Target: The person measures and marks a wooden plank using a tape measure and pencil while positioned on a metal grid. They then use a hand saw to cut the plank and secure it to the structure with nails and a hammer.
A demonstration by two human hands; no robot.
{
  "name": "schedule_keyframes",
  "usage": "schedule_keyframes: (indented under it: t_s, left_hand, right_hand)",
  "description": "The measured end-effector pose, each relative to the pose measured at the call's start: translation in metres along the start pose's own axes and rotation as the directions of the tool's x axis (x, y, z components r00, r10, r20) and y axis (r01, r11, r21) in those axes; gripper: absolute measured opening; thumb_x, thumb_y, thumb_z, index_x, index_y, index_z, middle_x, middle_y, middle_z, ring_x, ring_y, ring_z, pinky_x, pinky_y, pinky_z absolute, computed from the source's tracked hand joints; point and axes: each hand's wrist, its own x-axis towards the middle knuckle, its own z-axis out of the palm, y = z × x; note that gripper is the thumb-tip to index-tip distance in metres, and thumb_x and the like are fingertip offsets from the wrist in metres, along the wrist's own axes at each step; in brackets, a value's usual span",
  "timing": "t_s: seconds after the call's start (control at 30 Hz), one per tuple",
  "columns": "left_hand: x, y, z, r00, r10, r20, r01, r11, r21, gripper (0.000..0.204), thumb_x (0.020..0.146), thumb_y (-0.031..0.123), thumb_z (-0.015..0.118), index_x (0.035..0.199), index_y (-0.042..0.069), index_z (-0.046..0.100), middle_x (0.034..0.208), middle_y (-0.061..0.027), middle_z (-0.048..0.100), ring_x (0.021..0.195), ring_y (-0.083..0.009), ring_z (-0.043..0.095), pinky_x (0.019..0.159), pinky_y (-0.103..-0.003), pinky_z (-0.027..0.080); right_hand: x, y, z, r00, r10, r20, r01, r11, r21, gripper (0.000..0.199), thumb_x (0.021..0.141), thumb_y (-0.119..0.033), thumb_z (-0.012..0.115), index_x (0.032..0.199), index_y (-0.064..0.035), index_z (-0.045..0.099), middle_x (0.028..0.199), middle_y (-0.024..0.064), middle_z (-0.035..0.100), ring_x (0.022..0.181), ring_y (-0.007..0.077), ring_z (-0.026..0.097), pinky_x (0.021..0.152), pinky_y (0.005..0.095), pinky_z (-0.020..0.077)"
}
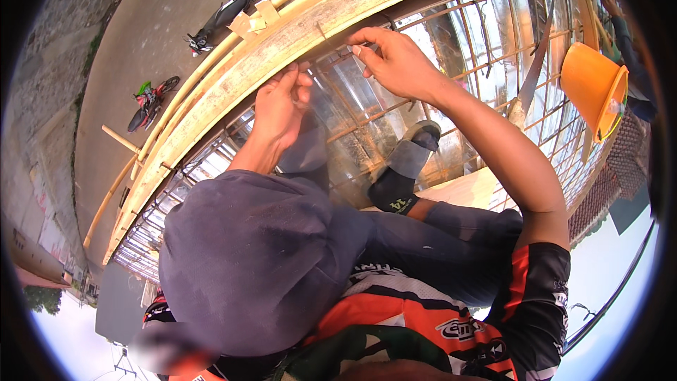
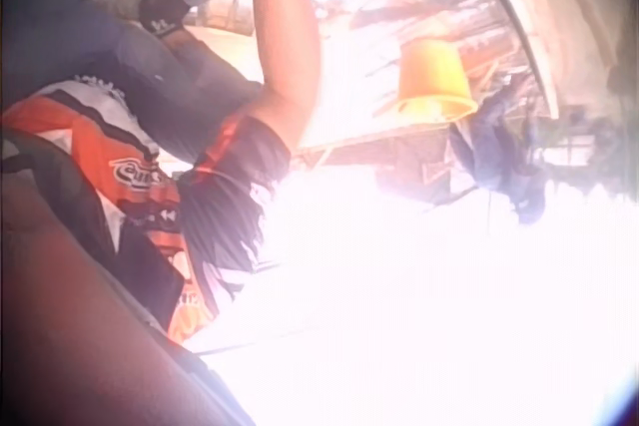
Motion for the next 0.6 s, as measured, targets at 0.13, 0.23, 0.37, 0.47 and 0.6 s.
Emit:
schedule_keyframes:
  t_s: [0.13,0.23,0.37,0.47,0.6]
  left_hand:
    - [0.013,0.001,0.019,1.0,-0.029,0.008,0.03,0.989,-0.144,0.027,0.117,0.024,0.06,0.135,0.004,0.064,0.092,-0.0003,0.063,0.061,-0.0072,0.048,0.056,-0.023,0.036]
    - [0.011,-0.002,0.019,0.998,0.006,0.058,0.001,0.992,-0.127,0.029,0.117,0.025,0.061,0.138,0.005,0.065,0.092,0.0002,0.063,0.06,-0.0066,0.047,0.055,-0.022,0.035]
    - [0.027,-0.021,-0.003,0.999,0.043,-0.019,-0.044,0.998,-0.042,0.031,0.116,0.029,0.064,0.139,0.009,0.068,0.09,0.0012,0.062,0.056,-0.0056,0.047,0.049,-0.021,0.033]
    - [0.023,-0.015,0.034,1.0,-0.015,-0.025,0.015,1.0,0.008,0.028,0.116,0.029,0.064,0.136,0.009,0.066,0.086,0.0013,0.062,0.054,-0.0062,0.048,0.046,-0.022,0.035]
    - [0.031,-0.007,0.024,0.986,-0.107,0.131,0.135,0.964,-0.229,0.017,0.114,0.024,0.065,0.124,0.01,0.066,0.088,-0.0013,0.066,0.056,-0.0087,0.053,0.046,-0.023,0.038]
  right_hand:
    - [0.014,-0.01,0.005,0.983,0.175,0.049,-0.18,0.975,0.134,0.034,0.114,-0.021,0.056,0.131,0.0019,0.073,0.092,0.0153,0.079,0.071,0.0199,0.078,0.066,0.0368,0.0607]
    - [0.029,-0.007,0.008,0.973,0.138,0.185,-0.181,0.953,0.241,0.035,0.114,-0.019,0.053,0.134,0.0038,0.072,0.099,0.0139,0.078,0.071,0.0188,0.077,0.063,0.0359,0.0613]
    - [0.046,0.008,0.024,0.968,0.046,0.248,-0.145,0.905,0.401,0.032,0.111,-0.018,0.057,0.124,0.0066,0.073,0.1,0.0109,0.077,0.067,0.0163,0.072,0.061,0.0345,0.0587]
    - [0.029,0.016,0.015,0.981,0.119,0.153,-0.176,0.877,0.447,0.034,0.112,-0.022,0.061,0.122,0.0083,0.073,0.092,0.0134,0.076,0.067,0.0177,0.073,0.061,0.0331,0.0606]
    - [0.011,0.014,0.014,0.984,0.163,0.078,-0.179,0.836,0.519,0.036,0.112,-0.032,0.067,0.114,0.004,0.069,0.086,0.0112,0.073,0.066,0.0157,0.072,0.06,0.0299,0.0607]
